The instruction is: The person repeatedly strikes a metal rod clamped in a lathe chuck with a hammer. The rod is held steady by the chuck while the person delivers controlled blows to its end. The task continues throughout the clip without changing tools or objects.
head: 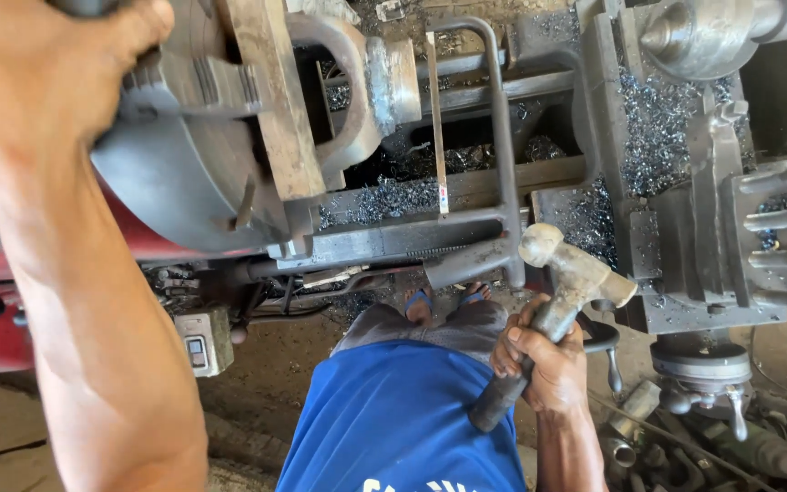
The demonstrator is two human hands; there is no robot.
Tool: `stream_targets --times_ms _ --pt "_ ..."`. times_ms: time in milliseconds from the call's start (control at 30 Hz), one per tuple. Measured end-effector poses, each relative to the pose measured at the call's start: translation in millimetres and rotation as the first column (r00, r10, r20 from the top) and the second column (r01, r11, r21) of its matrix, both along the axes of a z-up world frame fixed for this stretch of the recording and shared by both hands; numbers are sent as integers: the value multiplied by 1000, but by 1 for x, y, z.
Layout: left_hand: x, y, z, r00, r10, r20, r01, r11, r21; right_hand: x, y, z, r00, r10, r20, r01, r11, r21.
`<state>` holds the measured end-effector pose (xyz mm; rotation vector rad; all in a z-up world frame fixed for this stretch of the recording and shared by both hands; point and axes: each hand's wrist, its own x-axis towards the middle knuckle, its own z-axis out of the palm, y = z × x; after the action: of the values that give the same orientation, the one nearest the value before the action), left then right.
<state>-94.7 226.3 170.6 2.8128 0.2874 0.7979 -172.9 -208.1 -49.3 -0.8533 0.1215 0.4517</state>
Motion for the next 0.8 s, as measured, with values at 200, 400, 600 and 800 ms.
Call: stream_targets --times_ms 200,400,600,800 --pt "-25 -29 -8 985 170 -36 -170 985 10 5 -1 -2 1000 -5 10 6 999 -53" --pt "-71 -118 13 803 -531 270 594 685 -422 6 5 -2 998 -68 -7 66 990 -123" --pt "14 -130 -2 736 66 674 674 29 -739 -10 6 -10 994 -103 -24 101 992 -81" --pt "95 -147 -57 678 -58 733 735 42 -677 -20 6 -11 989 -146 -25 142 984 -109"
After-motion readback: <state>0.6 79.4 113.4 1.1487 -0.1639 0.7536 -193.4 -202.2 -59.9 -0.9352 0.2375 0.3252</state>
